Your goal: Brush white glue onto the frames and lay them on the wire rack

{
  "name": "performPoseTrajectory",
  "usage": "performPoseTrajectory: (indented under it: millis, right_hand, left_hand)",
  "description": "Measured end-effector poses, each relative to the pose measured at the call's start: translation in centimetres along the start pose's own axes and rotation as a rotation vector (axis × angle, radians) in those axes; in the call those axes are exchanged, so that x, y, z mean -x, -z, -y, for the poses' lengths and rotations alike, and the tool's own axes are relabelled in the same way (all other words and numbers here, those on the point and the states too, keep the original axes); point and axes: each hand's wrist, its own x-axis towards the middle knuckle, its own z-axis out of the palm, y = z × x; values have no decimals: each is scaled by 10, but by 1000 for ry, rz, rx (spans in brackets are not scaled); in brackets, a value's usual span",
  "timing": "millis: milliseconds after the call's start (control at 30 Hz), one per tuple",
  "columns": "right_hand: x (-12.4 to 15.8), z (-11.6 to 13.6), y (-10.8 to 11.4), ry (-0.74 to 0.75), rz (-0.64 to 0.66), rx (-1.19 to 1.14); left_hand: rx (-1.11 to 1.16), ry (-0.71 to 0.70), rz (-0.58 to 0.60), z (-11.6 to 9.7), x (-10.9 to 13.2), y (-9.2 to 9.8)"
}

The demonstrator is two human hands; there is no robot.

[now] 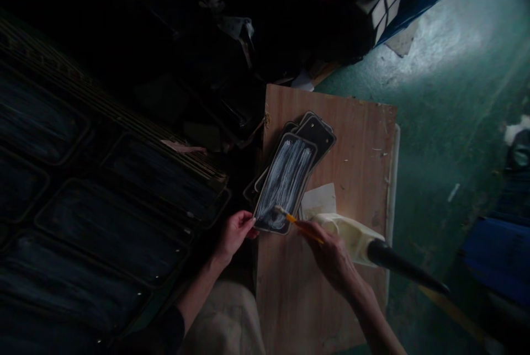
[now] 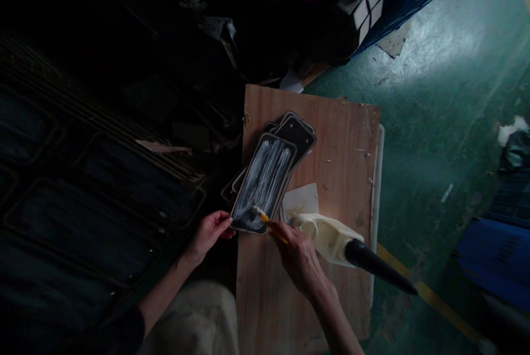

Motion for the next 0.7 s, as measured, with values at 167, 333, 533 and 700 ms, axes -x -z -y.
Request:
performPoseTrajectory:
  millis: [167, 333, 533, 700]
  right_hand:
    - [-15, -17, -6, 36, -247, 153]
    - [19, 5, -51, 83, -116, 172]
    - [49, 34, -89, 9, -147, -46]
    - [53, 18, -68, -148, -214, -177]
  left_hand:
    - [-7, 19, 22, -1, -2, 0]
    - [17, 20, 33, -1, 0, -3]
    - [10, 2, 30, -1, 1, -5]
    - [-66, -34, 58, -6, 4, -6]
